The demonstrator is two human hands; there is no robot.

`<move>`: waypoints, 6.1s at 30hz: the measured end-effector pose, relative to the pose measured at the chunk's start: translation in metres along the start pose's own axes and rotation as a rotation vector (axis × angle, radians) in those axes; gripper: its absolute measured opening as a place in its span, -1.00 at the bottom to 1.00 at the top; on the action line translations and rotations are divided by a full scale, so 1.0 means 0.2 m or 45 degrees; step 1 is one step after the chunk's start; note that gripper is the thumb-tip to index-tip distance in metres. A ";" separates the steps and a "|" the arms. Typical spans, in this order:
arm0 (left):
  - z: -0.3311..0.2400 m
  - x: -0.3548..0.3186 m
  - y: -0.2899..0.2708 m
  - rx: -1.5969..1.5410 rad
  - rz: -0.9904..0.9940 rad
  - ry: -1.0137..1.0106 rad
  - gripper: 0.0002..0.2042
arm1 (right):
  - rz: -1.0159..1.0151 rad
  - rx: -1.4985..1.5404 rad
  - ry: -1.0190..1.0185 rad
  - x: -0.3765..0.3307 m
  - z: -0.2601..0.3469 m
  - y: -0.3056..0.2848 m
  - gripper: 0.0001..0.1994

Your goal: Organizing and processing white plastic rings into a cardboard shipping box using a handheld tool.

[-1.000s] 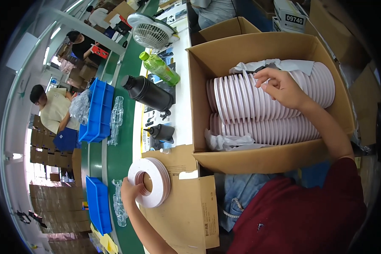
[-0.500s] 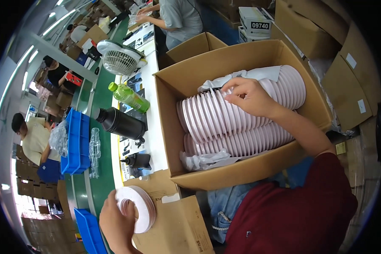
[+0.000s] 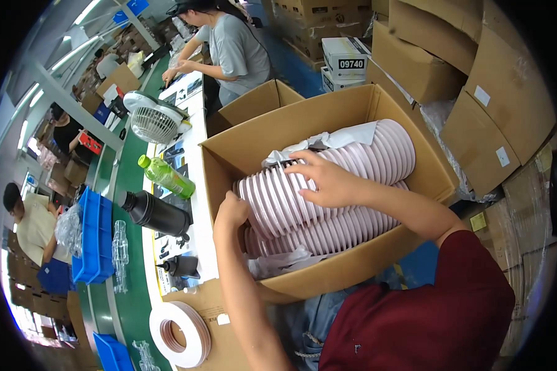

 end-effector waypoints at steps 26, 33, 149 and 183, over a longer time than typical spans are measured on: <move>-0.50 -0.22 -0.23 -1.624 -0.510 0.637 -0.45 | -0.298 -0.088 -0.337 0.00 0.14 -0.08 -0.46; -0.53 -0.17 0.04 -1.975 0.106 0.444 -0.47 | -0.112 -0.279 -0.204 0.01 0.04 -0.05 -0.46; -0.37 -0.23 -0.22 -0.494 -0.966 0.610 -0.79 | -0.177 -0.635 -0.200 0.05 -0.21 -0.28 -0.71; -0.38 -0.45 -0.43 -0.777 -1.417 0.860 -0.83 | -0.522 -0.241 0.218 0.03 -0.39 -0.29 -0.79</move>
Point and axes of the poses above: each hand's wrist, its own x-axis towards the middle knuckle, its own y-axis out of the palm, z = x × y, the point moved 6 cm from there along x, towards the middle knuckle, and after that the axes turned 3 degrees about -z, right-handed, at the moved point
